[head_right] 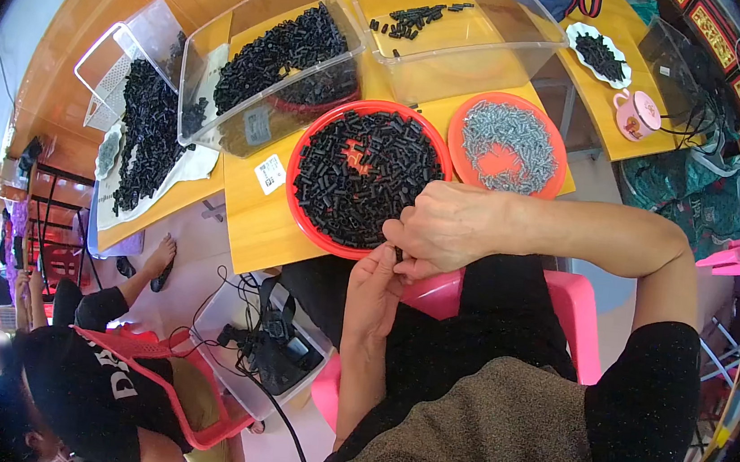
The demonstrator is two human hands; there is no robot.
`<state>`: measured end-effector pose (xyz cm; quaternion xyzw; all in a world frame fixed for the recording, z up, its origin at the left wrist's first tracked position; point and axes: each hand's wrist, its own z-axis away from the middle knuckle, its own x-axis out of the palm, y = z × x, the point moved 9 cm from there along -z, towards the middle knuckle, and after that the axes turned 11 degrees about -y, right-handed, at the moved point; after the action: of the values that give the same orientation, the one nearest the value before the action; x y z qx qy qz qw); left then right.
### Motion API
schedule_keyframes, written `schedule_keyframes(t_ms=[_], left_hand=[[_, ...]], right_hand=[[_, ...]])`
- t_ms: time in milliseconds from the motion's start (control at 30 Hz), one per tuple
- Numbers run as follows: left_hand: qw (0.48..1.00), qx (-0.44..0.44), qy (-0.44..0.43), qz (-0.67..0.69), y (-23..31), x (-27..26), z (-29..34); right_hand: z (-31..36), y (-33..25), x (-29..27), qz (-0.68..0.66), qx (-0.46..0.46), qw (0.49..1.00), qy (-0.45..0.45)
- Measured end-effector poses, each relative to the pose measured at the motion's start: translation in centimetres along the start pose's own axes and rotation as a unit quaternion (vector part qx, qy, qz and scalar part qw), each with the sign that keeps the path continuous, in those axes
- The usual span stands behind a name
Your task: The person assembles small components by picking black plastic parts and metal screws from trays and inserting the screws into the plastic parts by hand.
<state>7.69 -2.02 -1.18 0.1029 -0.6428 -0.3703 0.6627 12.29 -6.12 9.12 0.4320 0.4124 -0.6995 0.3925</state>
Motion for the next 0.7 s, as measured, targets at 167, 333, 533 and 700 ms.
schedule_keyframes(t_ms=[167,333,533,700], left_hand=[[0.999,0.020,-0.017,0.042,-0.2,-0.3,-0.1],[0.999,0.016,-0.022,0.026,-0.5,-0.3,0.0],[0.998,0.029,-0.016,-0.056,0.4,0.5,-0.1],[0.992,0.071,0.033,-0.101,1.9,-1.3,-0.2]], right_hand=[[-0.2,0.4,0.0,0.006,0.000,1.000,0.000],[0.0,-0.1,-0.2,-0.010,-0.059,0.998,0.022],[2.0,1.5,-2.8,-0.002,-0.081,0.980,0.181],[3.9,8.8,-7.6,0.115,0.032,0.949,0.292]])
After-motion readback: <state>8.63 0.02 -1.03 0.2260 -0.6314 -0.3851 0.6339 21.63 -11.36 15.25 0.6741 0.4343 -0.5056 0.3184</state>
